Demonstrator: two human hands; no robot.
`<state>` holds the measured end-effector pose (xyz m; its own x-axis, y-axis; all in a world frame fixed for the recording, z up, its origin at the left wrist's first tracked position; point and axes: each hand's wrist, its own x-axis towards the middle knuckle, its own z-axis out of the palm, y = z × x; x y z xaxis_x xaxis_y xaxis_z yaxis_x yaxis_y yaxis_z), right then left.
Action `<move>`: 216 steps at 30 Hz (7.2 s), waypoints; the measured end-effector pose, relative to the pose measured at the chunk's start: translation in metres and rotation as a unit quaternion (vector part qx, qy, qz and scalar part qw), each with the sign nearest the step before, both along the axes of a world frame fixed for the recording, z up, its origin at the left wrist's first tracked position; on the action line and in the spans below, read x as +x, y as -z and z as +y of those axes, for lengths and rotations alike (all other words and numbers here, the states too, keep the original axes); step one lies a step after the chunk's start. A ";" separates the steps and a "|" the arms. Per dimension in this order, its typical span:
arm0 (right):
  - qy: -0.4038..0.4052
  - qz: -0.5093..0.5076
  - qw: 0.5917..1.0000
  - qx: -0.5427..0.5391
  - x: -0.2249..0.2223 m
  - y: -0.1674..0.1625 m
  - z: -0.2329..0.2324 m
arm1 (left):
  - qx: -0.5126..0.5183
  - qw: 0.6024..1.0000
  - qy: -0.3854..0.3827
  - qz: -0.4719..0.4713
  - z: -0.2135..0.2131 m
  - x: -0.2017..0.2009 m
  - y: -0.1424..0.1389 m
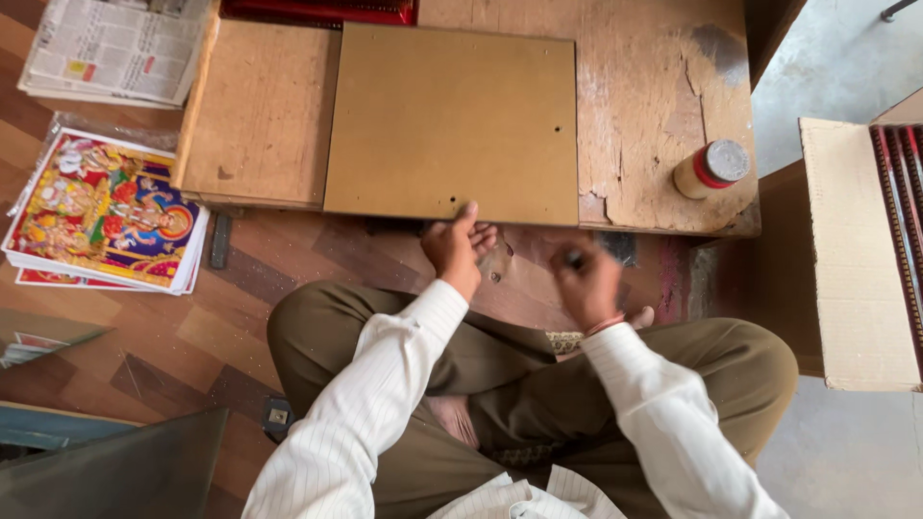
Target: The person sits on the floor at a low workbench and uses a small hand tool to work on the holes of a square hardboard picture frame backing, repositioning the board and handling small fasteners while framed prints and stacks of frames sit nearby.
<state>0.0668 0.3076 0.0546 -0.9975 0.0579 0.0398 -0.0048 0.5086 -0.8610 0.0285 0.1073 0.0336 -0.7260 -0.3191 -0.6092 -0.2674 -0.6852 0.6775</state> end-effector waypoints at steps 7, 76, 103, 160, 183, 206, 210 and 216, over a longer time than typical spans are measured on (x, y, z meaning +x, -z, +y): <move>-0.119 -0.005 0.972 0.204 0.012 0.047 -0.050 | 0.056 0.992 0.113 -0.007 -0.031 -0.001 -0.004; 0.054 -0.382 0.660 -0.645 -0.005 0.020 -0.049 | -0.574 0.719 0.179 0.348 -0.006 0.059 -0.056; -0.156 0.149 0.926 0.311 -0.022 -0.044 -0.098 | -0.663 0.653 0.264 0.256 -0.087 -0.035 -0.051; -0.197 0.158 0.949 -0.190 -0.078 -0.086 -0.122 | -0.504 0.787 0.239 0.265 -0.092 -0.049 -0.024; -0.215 0.222 0.951 0.000 -0.082 -0.099 -0.132 | -0.350 0.871 0.200 0.280 -0.079 -0.042 -0.024; -0.100 0.246 0.963 0.034 -0.082 -0.084 -0.128 | -0.506 0.807 0.188 0.239 -0.072 -0.033 -0.035; -0.100 0.259 0.957 0.081 -0.081 -0.095 -0.130 | -0.531 0.789 0.189 0.245 -0.071 -0.033 -0.037; -0.204 0.275 0.938 0.051 -0.085 -0.099 -0.126 | -0.517 0.799 0.195 0.237 -0.074 -0.032 -0.039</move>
<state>-0.0186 0.1820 0.1536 -0.7629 -0.3566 0.5392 -0.6461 0.4480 -0.6180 -0.0036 0.0335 0.0722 -0.9641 -0.1674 0.2062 0.1303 0.3785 0.9164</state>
